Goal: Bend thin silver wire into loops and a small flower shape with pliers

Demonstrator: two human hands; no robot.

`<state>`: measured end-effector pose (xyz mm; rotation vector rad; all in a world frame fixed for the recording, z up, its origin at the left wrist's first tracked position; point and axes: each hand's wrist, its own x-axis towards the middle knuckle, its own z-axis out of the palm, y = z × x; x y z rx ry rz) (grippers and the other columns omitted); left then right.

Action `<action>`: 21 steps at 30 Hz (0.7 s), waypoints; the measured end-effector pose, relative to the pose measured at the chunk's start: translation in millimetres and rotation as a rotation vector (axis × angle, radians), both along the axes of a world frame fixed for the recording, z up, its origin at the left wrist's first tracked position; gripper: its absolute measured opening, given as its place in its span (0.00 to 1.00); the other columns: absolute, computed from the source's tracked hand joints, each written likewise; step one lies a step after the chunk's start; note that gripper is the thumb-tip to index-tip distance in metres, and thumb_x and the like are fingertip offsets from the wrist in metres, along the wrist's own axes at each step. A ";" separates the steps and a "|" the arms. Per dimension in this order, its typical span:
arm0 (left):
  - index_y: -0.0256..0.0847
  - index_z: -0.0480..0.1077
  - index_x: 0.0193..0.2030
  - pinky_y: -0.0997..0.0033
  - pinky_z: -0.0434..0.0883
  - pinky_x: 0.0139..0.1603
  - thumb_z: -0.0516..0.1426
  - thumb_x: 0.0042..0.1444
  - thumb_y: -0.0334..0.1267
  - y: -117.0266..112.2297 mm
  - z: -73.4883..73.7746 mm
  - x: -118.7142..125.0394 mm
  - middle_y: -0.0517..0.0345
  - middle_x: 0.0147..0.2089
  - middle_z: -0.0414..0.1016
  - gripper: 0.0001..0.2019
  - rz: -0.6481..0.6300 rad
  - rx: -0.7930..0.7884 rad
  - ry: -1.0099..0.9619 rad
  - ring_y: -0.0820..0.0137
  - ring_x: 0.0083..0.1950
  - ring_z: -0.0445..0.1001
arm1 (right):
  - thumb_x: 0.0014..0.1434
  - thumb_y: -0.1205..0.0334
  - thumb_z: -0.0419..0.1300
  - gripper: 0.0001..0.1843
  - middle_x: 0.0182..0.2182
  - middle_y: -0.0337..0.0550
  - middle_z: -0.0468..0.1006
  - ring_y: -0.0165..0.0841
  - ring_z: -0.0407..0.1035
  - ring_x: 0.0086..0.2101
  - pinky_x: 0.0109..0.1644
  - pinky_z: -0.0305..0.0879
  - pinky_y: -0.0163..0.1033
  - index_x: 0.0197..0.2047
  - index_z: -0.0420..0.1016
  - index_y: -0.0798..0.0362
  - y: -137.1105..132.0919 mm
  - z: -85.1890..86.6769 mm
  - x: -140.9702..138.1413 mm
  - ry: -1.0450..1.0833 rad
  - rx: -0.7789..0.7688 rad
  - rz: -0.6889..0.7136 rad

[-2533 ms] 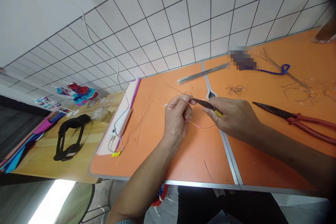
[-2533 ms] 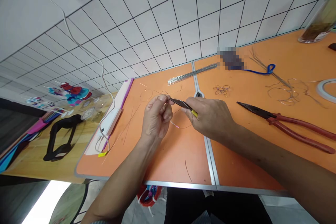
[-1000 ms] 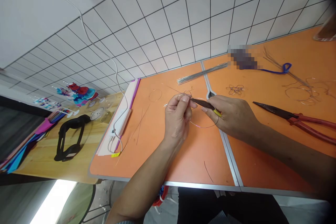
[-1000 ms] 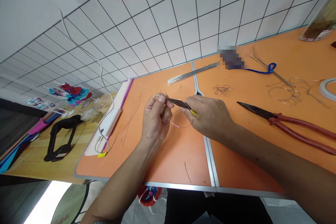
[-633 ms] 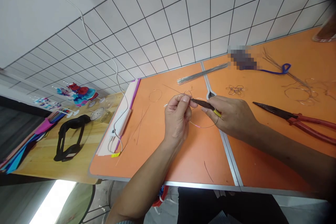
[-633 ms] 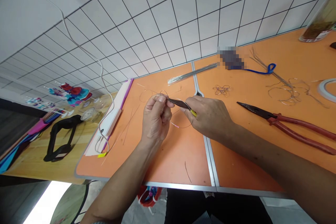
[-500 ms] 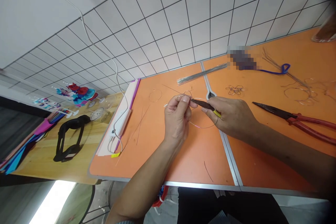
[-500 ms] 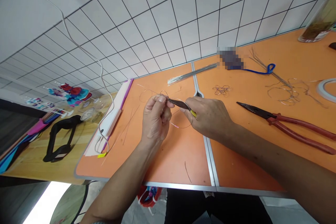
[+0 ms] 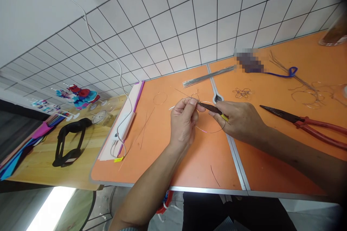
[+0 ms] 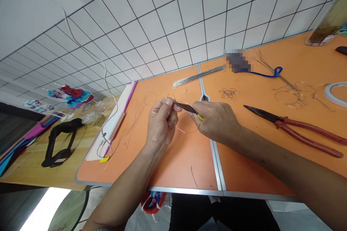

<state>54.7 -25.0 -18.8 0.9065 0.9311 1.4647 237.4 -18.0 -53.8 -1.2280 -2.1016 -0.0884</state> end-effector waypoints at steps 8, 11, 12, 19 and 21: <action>0.40 0.70 0.32 0.75 0.50 0.21 0.71 0.58 0.45 0.1 2.4 -2.0 0.59 0.30 0.80 0.16 -0.004 0.015 0.009 0.82 0.19 0.53 | 0.74 0.53 0.58 0.19 0.22 0.37 0.70 0.30 0.59 0.23 0.28 0.42 0.39 0.31 0.72 0.52 0.2 -1.7 -2.0 -0.048 0.070 -0.056; 0.40 0.69 0.32 0.75 0.50 0.21 0.71 0.59 0.45 0.9 3.3 -4.1 0.61 0.29 0.79 0.17 0.008 0.048 0.021 0.82 0.19 0.53 | 0.75 0.53 0.57 0.18 0.25 0.39 0.75 0.31 0.63 0.25 0.28 0.43 0.39 0.35 0.76 0.52 0.8 -1.5 -4.2 -0.040 0.063 -0.041; 0.40 0.69 0.32 0.75 0.50 0.22 0.70 0.59 0.44 1.5 3.4 -5.0 0.61 0.29 0.78 0.16 0.013 0.060 0.019 0.82 0.19 0.53 | 0.75 0.54 0.57 0.17 0.27 0.40 0.76 0.32 0.64 0.26 0.29 0.44 0.39 0.35 0.76 0.52 1.3 -1.5 -4.1 -0.039 0.050 -0.038; 0.41 0.69 0.33 0.74 0.52 0.23 0.67 0.64 0.41 6.5 -1.8 -10.2 0.60 0.32 0.79 0.14 0.042 0.132 0.038 0.81 0.21 0.54 | 0.74 0.54 0.59 0.13 0.26 0.38 0.74 0.33 0.63 0.26 0.31 0.53 0.40 0.38 0.79 0.49 2.4 14.9 4.3 0.284 -0.328 -0.004; 0.41 0.69 0.34 0.74 0.52 0.24 0.67 0.65 0.40 6.3 -4.2 -9.7 0.60 0.32 0.79 0.13 0.027 0.139 0.053 0.80 0.22 0.55 | 0.74 0.54 0.60 0.12 0.27 0.38 0.75 0.33 0.65 0.26 0.32 0.55 0.40 0.40 0.80 0.49 -1.8 24.9 3.1 0.403 -0.336 0.014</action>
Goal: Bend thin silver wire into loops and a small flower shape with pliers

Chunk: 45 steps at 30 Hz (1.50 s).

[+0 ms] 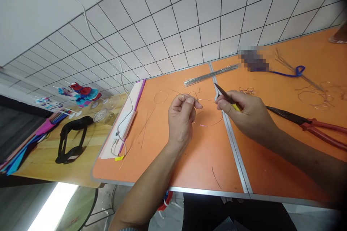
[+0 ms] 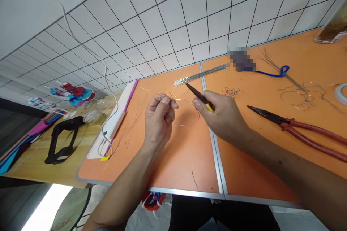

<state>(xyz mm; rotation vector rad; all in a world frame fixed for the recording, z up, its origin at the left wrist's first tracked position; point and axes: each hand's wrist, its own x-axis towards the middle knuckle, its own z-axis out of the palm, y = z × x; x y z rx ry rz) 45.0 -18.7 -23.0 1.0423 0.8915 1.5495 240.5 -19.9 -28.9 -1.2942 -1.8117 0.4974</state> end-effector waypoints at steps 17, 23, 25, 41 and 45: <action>0.46 0.81 0.40 0.74 0.67 0.32 0.71 0.64 0.43 -4.9 -26.1 8.7 0.56 0.39 0.83 0.06 -0.135 0.142 0.119 0.76 0.30 0.70 | 0.67 0.68 0.63 0.08 0.26 0.35 0.70 0.29 0.60 0.27 0.33 0.54 0.40 0.35 0.78 0.51 -7.7 6.9 -8.7 0.064 0.220 0.075; 0.45 0.81 0.41 0.75 0.64 0.28 0.72 0.61 0.41 -4.6 -24.7 8.3 0.55 0.39 0.83 0.07 -0.183 0.137 0.094 0.74 0.33 0.72 | 0.67 0.68 0.63 0.07 0.26 0.34 0.68 0.30 0.60 0.27 0.33 0.54 0.40 0.35 0.77 0.51 -7.7 7.3 -6.7 0.068 0.239 0.082; 0.45 0.81 0.42 0.75 0.62 0.26 0.72 0.60 0.41 -4.9 -23.3 8.6 0.55 0.39 0.82 0.07 -0.210 0.113 0.083 0.75 0.30 0.68 | 0.66 0.68 0.63 0.06 0.26 0.34 0.68 0.30 0.60 0.27 0.33 0.54 0.40 0.37 0.78 0.51 -7.2 7.2 -5.5 0.059 0.246 0.080; 0.45 0.78 0.35 0.68 0.54 0.20 0.76 0.55 0.49 7.7 -20.2 2.4 0.57 0.33 0.82 0.15 -0.079 -0.085 0.107 0.77 0.20 0.60 | 0.73 0.50 0.63 0.12 0.32 0.43 0.78 0.38 0.69 0.35 0.38 0.59 0.43 0.44 0.81 0.49 16.3 2.1 22.5 -0.147 0.005 -0.048; 0.49 0.76 0.32 0.65 0.54 0.21 0.76 0.56 0.43 15.4 -19.4 -2.8 0.58 0.32 0.81 0.13 0.015 -0.208 0.076 0.72 0.22 0.67 | 0.69 0.46 0.69 0.17 0.33 0.51 0.79 0.45 0.73 0.40 0.40 0.59 0.45 0.38 0.80 0.51 46.9 -34.1 61.2 -0.368 0.042 -0.155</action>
